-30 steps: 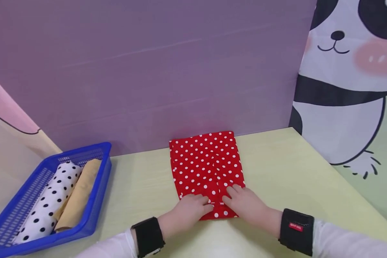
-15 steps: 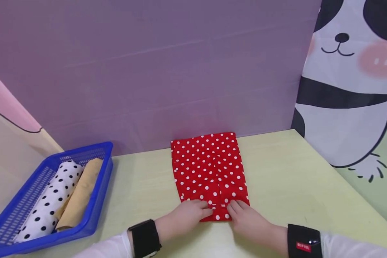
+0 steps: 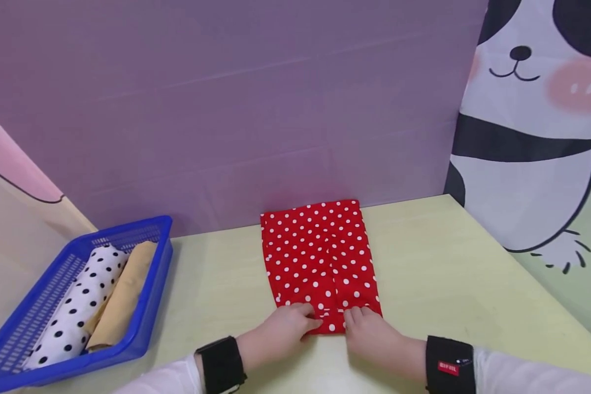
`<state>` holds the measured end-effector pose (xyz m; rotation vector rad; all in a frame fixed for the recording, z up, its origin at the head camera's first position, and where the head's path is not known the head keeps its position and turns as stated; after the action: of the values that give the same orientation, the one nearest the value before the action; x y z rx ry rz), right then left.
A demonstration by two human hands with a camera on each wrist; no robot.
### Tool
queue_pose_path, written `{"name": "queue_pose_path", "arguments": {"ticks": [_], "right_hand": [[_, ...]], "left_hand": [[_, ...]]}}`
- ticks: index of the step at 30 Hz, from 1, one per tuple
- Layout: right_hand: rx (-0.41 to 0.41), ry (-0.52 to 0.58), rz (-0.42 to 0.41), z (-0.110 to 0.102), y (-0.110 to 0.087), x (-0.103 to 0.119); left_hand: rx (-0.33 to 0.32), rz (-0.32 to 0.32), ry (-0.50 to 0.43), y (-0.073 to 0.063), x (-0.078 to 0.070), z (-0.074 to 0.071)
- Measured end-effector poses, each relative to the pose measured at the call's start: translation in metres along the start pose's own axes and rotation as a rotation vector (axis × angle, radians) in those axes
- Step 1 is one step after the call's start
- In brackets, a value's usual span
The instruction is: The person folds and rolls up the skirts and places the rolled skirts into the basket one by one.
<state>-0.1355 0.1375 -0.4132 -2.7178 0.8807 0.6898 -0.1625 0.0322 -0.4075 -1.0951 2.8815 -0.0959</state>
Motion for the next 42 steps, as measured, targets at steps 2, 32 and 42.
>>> {"name": "queue_pose_path", "arguments": {"ticks": [2,32,42], "right_hand": [[-0.009,-0.013,0.007,0.000,0.003,-0.002],[-0.119,0.516,0.165,0.009,0.009,-0.039],[0.107,0.763,0.177,0.021,0.023,-0.060]], "left_hand": [[-0.016,-0.001,0.002,0.001,0.002,0.000],[-0.037,-0.213,-0.368,0.014,0.032,-0.003],[-0.033,-0.291,-0.550,0.011,0.043,0.007]]}}
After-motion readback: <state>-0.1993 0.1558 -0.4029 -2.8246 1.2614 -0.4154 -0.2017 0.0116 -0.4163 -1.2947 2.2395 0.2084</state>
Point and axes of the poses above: each hand's wrist, its own y-axis towards the middle knuckle, its own z-axis out of the palm, x = y × z, the point moved 7 cm from there along y, towards the middle knuckle, and after that the axes turned 1 degree about -y, right-handed, at the moved point
